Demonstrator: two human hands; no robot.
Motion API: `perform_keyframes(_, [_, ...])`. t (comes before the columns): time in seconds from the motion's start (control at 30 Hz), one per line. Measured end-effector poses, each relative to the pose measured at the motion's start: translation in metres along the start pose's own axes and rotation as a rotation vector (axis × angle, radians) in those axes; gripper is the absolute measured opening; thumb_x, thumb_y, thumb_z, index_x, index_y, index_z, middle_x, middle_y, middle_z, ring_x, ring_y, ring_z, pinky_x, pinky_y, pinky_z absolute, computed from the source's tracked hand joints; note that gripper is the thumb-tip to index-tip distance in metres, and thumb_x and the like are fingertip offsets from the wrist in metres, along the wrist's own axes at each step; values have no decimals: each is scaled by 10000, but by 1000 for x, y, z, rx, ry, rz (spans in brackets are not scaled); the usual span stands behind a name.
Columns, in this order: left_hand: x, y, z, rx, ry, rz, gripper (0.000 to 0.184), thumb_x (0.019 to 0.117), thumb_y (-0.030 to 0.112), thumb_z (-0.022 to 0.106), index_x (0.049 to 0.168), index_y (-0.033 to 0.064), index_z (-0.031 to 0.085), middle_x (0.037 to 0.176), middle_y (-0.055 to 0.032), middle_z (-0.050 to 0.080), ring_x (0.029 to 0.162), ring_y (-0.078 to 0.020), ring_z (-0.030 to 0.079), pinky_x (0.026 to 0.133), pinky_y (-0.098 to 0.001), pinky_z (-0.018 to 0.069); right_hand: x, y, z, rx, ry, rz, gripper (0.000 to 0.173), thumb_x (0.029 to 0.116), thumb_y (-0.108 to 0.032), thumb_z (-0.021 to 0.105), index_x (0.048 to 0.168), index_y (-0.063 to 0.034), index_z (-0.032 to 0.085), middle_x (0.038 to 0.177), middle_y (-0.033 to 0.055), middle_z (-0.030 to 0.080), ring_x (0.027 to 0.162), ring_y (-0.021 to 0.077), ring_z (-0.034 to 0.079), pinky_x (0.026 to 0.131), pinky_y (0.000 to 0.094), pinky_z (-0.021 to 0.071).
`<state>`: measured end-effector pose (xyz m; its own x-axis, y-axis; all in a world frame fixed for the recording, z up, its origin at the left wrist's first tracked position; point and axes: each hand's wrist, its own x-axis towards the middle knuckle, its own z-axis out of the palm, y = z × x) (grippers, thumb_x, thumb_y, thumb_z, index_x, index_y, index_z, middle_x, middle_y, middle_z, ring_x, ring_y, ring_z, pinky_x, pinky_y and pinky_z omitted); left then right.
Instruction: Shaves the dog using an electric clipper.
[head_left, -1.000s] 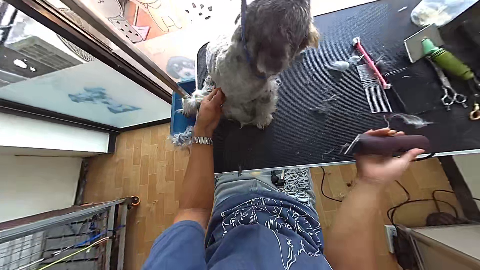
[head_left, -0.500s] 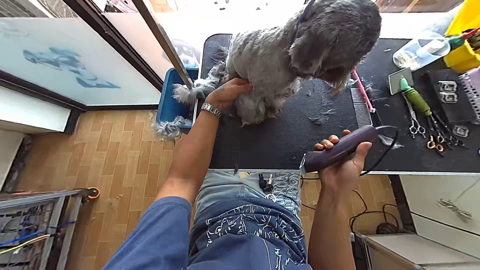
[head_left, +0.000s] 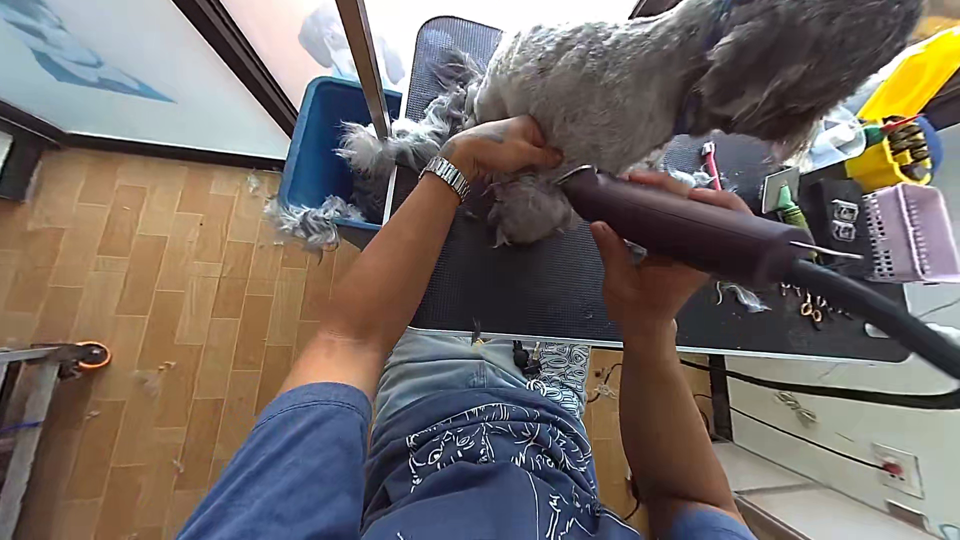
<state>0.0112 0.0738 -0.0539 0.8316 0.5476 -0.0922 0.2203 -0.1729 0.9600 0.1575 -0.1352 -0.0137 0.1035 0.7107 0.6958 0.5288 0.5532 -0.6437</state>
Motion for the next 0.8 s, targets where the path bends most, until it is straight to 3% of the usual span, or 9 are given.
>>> perform_keyframes(0.07, [0, -4, 1, 3, -4, 8, 346, 1016, 268, 613, 697, 134, 601, 626, 74, 560, 557, -12, 513, 554, -236, 434, 3, 14, 12, -75, -6, -67, 561, 869, -41, 789, 1310, -32, 443, 1314, 85, 624, 1237, 192, 627, 1043, 405, 549])
perform_keyframes(0.23, [4, -11, -3, 32, -18, 41, 403, 1029, 303, 586, 660, 141, 566, 581, 69, 501, 504, -34, 458, 509, -264, 391, -8, 34, 36, -152, -40, -78, 540, 879, -52, 789, 1312, -103, 470, 1318, 68, 609, 1286, 191, 592, 1075, 401, 525])
perform_keyframes(0.37, [7, -17, -7, 34, -19, 96, 419, 1017, 296, 606, 635, 137, 540, 576, 65, 489, 510, -38, 460, 521, -272, 395, -13, 31, 43, -304, -127, 8, 536, 868, -85, 808, 1298, 23, 507, 1272, 147, 638, 1239, 200, 623, 1051, 386, 532])
perform_keyframes(0.43, [9, -22, -8, 18, -21, 122, 411, 1018, 308, 608, 649, 135, 557, 587, 64, 505, 522, -32, 477, 530, -264, 407, -10, 25, 38, -363, -165, 74, 556, 870, -117, 813, 1312, 57, 525, 1258, 137, 654, 1211, 174, 634, 1057, 369, 522])
perform_keyframes(0.57, [17, -30, -8, 35, -13, 162, 460, 1034, 343, 575, 628, 131, 535, 580, 48, 484, 518, -55, 457, 521, -288, 384, -5, 28, 37, -224, 1, -33, 568, 864, -98, 811, 1328, -45, 487, 1300, 86, 628, 1250, 217, 614, 1062, 431, 531])
perform_keyframes(0.63, [21, -33, -5, -2, -13, 161, 461, 1043, 330, 566, 625, 137, 535, 578, 54, 484, 516, -50, 456, 519, -277, 387, 0, 39, 46, -139, 59, -124, 579, 832, -61, 832, 1321, -76, 522, 1272, 86, 644, 1235, 229, 619, 1048, 434, 536])
perform_keyframes(0.7, [25, -34, -3, -27, -8, 167, 454, 1049, 306, 554, 624, 147, 525, 579, 60, 478, 516, -46, 449, 517, -270, 378, 4, 48, 58, -146, 79, -135, 540, 816, -50, 839, 1269, -38, 547, 1217, 107, 659, 1205, 222, 629, 1042, 416, 529])
perform_keyframes(0.8, [27, -32, -2, -78, -15, 162, 439, 1037, 294, 574, 627, 144, 532, 583, 60, 495, 524, -43, 473, 523, -267, 400, -1, 49, 65, -289, 26, -11, 508, 817, -104, 853, 1208, 59, 572, 1166, 163, 671, 1166, 223, 653, 1029, 399, 540])
